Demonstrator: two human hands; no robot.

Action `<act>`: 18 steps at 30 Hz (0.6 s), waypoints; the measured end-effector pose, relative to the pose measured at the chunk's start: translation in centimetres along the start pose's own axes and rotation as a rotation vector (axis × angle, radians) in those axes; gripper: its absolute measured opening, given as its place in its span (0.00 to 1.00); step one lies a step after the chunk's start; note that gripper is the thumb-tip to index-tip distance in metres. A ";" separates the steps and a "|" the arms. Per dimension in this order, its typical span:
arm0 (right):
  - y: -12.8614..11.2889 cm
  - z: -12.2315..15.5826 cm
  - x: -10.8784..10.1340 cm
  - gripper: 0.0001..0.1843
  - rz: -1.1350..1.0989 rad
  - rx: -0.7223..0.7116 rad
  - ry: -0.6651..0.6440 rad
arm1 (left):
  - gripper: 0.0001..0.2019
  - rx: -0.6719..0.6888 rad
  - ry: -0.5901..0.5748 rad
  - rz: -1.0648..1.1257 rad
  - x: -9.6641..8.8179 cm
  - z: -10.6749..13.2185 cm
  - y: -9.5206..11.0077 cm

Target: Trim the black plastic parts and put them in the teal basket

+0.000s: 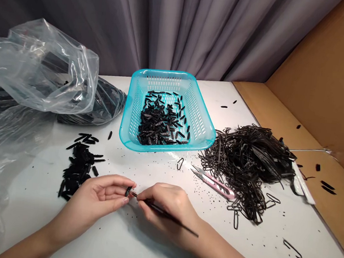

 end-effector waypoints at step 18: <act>-3.3 2.4 0.9 0.16 0.624 -0.578 0.212 | 0.09 -0.052 0.094 -0.055 0.2 0.1 0.0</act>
Point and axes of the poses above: each hand's wrist, its own z-axis away from the middle knuckle, its own x-axis out of the palm, y = z × x, the point moved 5 cm from there along -z, towards the middle knuckle, and after that the axes turned 14 degrees about x, right-handed, at the moved point
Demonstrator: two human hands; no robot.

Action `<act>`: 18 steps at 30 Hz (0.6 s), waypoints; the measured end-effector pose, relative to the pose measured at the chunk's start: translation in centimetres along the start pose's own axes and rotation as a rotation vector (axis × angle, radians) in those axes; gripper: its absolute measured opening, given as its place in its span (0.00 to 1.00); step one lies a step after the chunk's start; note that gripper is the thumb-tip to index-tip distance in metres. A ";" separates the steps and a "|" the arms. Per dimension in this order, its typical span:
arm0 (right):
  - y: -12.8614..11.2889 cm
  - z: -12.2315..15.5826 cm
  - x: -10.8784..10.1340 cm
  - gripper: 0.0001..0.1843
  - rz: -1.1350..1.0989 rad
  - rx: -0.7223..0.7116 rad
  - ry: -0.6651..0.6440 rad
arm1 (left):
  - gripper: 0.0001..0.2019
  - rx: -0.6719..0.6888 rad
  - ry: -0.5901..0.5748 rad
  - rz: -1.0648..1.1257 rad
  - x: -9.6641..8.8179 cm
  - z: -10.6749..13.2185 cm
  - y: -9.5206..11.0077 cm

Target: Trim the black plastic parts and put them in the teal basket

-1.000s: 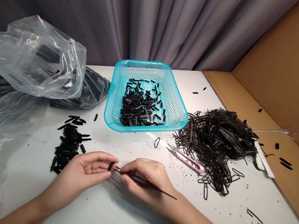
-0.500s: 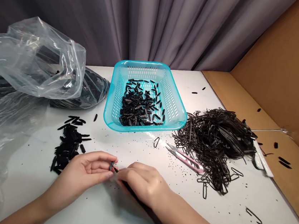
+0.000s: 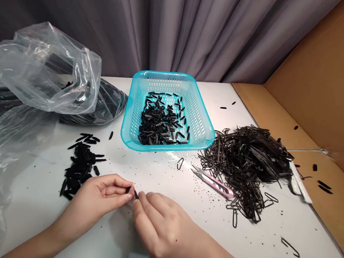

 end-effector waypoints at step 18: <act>1.8 0.8 -0.1 0.13 -0.121 0.118 0.071 | 0.07 -0.069 0.106 0.456 -1.2 -0.3 0.5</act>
Point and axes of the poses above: each hand's wrist, its own z-axis away from the middle knuckle, its own x-axis out of the palm, y = z × x, the point moved 5 cm from there along -z, towards the middle knuckle, and after that the axes turned 14 degrees about x, right-handed, at the moved point
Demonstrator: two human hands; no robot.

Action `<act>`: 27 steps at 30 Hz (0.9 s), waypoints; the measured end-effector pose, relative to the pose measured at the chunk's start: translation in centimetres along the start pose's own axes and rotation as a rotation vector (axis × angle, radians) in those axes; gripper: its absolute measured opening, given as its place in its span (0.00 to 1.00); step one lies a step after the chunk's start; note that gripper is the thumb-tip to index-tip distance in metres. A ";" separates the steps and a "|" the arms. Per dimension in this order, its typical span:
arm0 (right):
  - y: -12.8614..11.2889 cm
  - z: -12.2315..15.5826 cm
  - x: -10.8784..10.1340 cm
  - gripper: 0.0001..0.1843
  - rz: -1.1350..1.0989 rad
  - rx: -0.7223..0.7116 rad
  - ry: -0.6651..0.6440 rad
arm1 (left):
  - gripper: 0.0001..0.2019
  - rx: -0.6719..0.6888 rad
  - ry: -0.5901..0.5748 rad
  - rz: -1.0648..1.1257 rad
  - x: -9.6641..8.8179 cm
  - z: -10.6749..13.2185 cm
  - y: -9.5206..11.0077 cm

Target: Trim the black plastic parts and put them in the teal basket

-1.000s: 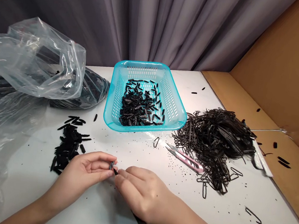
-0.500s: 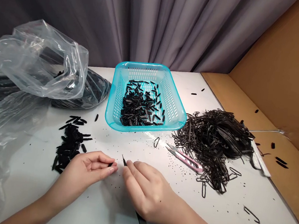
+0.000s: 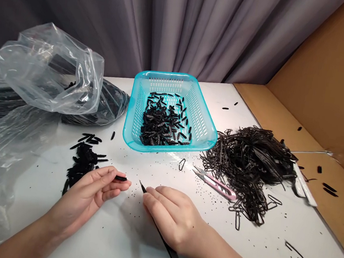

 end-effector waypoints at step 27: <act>3.7 -0.6 0.2 0.10 -0.407 0.576 0.042 | 0.06 0.084 -0.085 -0.200 0.8 0.5 0.1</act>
Point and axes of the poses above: each hand's wrist, its own z-axis away from the middle knuckle, its own x-axis out of the palm, y = z × x, the point moved 5 cm from there along -z, towards the middle knuckle, and after that the axes turned 14 degrees about x, right-handed, at the moved point
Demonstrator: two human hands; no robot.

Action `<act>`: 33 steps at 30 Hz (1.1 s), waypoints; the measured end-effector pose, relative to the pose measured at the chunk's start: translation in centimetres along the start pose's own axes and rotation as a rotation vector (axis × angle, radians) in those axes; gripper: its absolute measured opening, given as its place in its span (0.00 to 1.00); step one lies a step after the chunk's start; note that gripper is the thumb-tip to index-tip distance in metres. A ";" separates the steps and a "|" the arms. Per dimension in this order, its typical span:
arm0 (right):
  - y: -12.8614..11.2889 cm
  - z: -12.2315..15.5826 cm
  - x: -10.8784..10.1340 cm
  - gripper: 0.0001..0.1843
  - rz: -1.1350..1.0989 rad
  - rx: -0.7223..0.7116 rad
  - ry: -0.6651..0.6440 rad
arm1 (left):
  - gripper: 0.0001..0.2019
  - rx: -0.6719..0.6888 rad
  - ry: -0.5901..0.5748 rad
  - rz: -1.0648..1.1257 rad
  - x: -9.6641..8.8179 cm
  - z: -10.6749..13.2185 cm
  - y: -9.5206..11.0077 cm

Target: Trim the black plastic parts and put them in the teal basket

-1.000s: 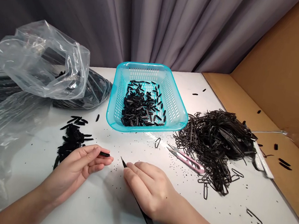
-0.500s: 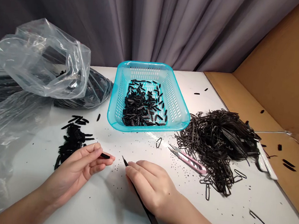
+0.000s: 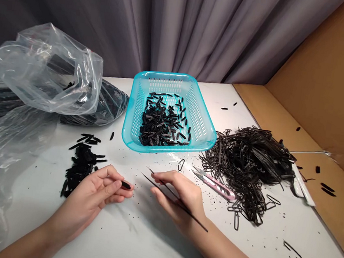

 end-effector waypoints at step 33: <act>-0.1 0.2 1.1 0.07 -0.158 0.037 -0.338 | 0.06 0.043 -0.040 -0.173 0.2 0.4 -0.4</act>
Point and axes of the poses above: each hand's wrist, its own z-axis away from the middle knuckle, its own x-axis out of the palm, y = z × x, the point moved 5 cm from there along -z, towards the middle knuckle, and after that the axes turned 14 degrees about x, right-handed, at the moved point
